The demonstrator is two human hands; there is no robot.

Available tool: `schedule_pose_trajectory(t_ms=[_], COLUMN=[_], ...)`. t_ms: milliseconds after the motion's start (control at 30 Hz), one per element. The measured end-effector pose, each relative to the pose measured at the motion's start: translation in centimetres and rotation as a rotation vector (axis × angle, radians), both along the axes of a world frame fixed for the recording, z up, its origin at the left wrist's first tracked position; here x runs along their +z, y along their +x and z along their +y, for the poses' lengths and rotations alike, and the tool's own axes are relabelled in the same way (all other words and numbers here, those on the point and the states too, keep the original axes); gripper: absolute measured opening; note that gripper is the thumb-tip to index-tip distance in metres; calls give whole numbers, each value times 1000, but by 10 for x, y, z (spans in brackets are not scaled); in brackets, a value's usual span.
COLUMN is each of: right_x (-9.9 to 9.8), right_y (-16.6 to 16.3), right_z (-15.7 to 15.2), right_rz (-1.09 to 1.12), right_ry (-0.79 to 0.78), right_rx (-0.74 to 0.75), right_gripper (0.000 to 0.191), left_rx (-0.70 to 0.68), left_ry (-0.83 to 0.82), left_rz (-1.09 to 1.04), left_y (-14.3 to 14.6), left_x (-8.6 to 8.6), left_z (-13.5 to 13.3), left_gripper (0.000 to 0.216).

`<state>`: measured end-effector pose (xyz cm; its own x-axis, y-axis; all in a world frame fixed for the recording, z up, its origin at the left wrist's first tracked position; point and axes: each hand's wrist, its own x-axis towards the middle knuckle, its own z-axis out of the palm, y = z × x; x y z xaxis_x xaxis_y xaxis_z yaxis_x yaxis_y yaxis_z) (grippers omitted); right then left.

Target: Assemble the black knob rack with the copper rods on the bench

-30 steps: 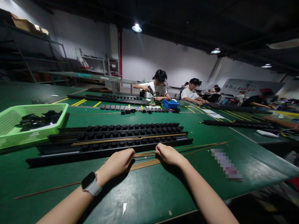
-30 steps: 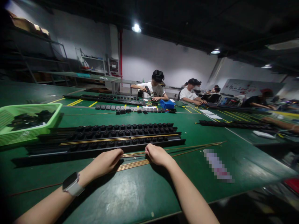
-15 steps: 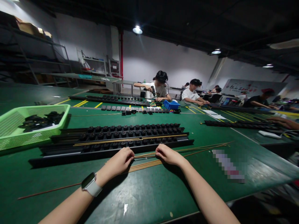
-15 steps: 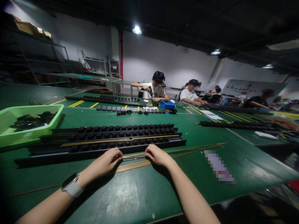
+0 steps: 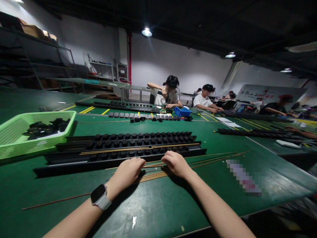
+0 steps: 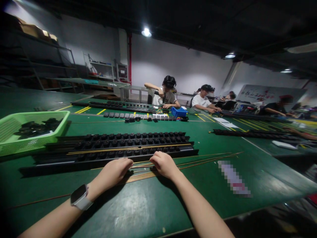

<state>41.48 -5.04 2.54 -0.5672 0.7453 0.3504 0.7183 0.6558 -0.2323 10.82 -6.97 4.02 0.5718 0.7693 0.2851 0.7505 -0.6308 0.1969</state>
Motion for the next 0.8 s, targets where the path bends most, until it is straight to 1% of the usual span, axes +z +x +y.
schedule_pose_trajectory(t_ms=[67, 167, 233, 300, 367, 467, 500, 567, 633, 700, 733, 800], right_x=[5, 13, 17, 19, 18, 18, 18, 20, 22, 22, 21, 16], right_y=[5, 29, 46, 55, 51, 29, 23, 19, 29, 46, 55, 65], right_z=[0, 3, 5, 7, 6, 2, 1, 1, 3, 7, 9, 13], right_rz=[35, 71, 91, 109, 95, 42, 32, 43, 86, 131, 156, 198], right_ry=[-18, -41, -11, 52, 109, 147, 156, 182, 214, 238, 252, 268], right_rx=[-39, -172, -262, -294, -292, -252, -229, -197, -213, -266, -287, -280], right_gripper=[22, 29, 30, 32, 37, 45, 46, 46, 44, 42, 41, 38], left_rx=[53, 138, 193, 205, 170, 58, 41, 58, 104, 164, 190, 219], left_ry=[36, 107, 160, 208, 239, 234, 233, 243, 266, 301, 319, 351], left_rz=[12, -24, -37, -24, -25, -46, -41, -39, -38, -28, -22, -27], left_y=[-9, -36, -54, -62, -58, -40, -35, -32, -38, -49, -54, -61], left_x=[5, 19, 29, 36, 37, 33, 31, 31, 35, 39, 41, 42], left_z=[3, 12, 16, 17, 15, 8, 7, 5, 7, 10, 12, 14], left_gripper=[23, 21, 25, 31, 33, 36, 36, 35, 29, 26, 26, 27])
